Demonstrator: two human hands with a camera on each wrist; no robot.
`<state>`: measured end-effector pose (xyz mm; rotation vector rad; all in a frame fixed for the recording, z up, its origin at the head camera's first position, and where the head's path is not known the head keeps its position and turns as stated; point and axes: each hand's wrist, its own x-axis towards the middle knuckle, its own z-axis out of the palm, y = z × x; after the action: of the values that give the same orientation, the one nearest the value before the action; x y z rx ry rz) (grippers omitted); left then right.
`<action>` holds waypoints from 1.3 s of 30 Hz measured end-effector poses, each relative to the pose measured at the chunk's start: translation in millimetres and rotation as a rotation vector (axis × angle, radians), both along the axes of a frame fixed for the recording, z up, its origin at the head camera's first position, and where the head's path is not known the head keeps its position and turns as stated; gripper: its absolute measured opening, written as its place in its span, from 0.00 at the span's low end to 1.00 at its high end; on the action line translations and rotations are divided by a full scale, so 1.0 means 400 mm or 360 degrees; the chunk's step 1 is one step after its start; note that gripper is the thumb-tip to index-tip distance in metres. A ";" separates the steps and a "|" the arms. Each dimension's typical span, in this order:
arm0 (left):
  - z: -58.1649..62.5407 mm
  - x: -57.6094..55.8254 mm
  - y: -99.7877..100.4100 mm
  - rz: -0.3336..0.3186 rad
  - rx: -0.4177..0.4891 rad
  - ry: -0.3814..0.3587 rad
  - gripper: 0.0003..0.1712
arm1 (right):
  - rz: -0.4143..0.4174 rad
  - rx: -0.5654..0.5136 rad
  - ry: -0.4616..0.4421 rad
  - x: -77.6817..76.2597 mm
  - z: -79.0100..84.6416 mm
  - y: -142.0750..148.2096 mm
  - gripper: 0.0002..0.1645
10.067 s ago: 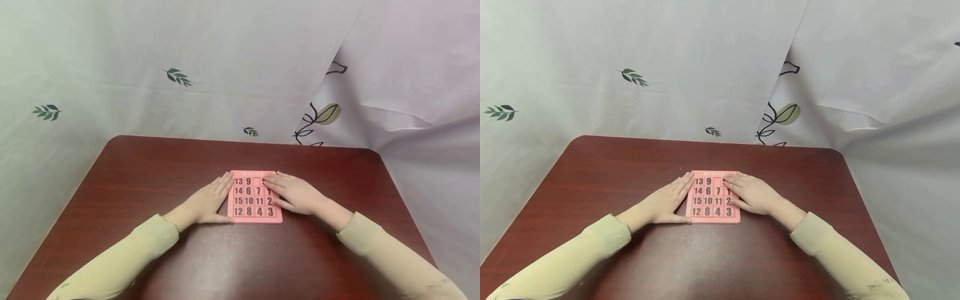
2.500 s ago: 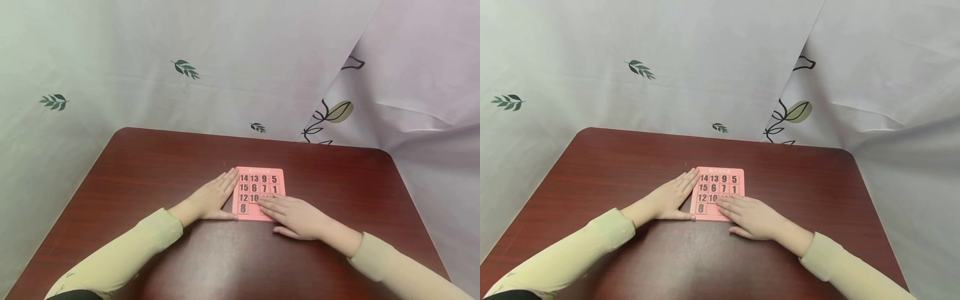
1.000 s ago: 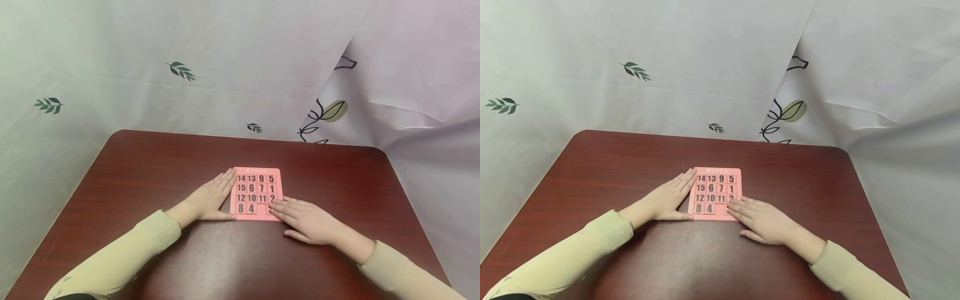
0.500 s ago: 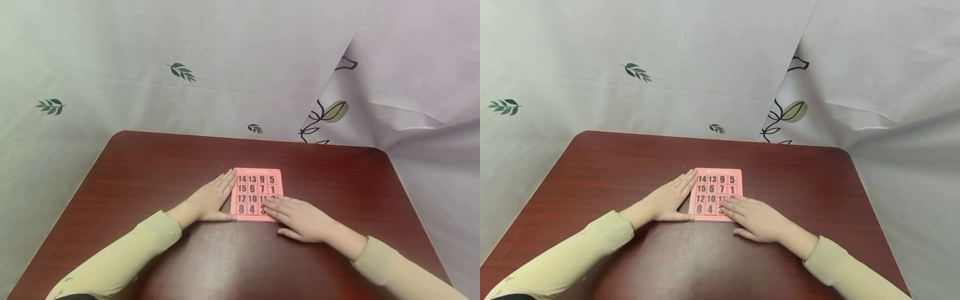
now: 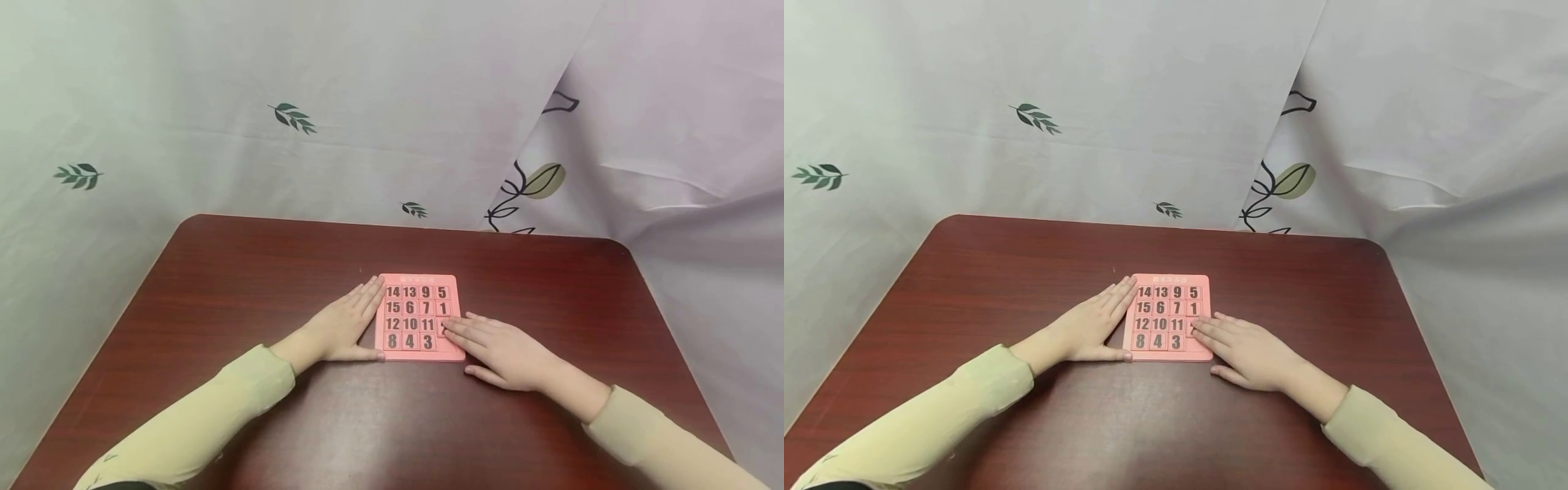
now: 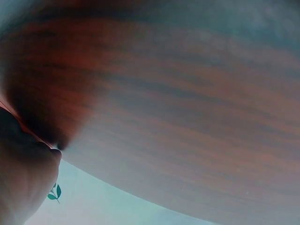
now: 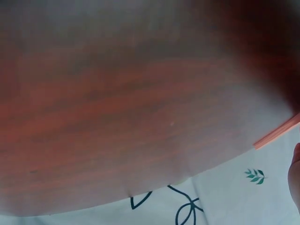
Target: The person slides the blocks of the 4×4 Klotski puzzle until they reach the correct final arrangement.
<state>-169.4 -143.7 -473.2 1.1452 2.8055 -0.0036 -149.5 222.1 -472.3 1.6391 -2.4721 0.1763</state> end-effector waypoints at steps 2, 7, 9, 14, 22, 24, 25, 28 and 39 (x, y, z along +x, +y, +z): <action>0.001 0.000 0.002 0.0000 -0.0003 -0.0001 0.71 | 0.0025 -0.0020 0.0016 0.010 -0.003 0.004 0.40; 0.003 0.002 0.002 0.0002 0.0004 0.0004 0.72 | 0.0087 -0.0082 0.0066 0.036 -0.009 0.010 0.37; 0.002 0.001 0.003 0.0000 0.0009 0.0014 0.72 | 0.0087 -0.0087 0.0071 0.042 -0.009 0.011 0.37; 0.004 0.001 0.001 -0.0007 0.0023 0.0021 0.71 | 0.0067 -0.0089 0.0063 0.032 -0.005 0.010 0.37; 0.008 0.004 0.001 -0.0022 0.0024 0.0021 0.72 | -0.0076 -0.0075 -0.0033 -0.025 0.014 -0.005 0.40; 0.009 0.003 0.001 -0.0022 0.0008 0.0038 0.72 | -0.0128 -0.0059 -0.0057 -0.043 0.020 -0.012 0.40; 0.010 0.003 0.002 -0.0026 0.0015 0.0050 0.71 | -0.0154 -0.0047 -0.0070 -0.050 0.022 -0.013 0.41; 0.011 0.003 0.006 -0.0032 0.0048 0.0058 0.71 | -0.0217 0.0000 -0.0110 -0.064 0.028 -0.019 0.40; 0.007 0.005 0.003 0.0007 0.0030 0.0002 0.72 | -0.0106 0.0055 -0.0053 -0.039 0.015 -0.023 0.39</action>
<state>-167.6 -142.4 -470.5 1.1436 2.8148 0.0230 -165.1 212.8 -466.4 1.5772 -2.5641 0.1545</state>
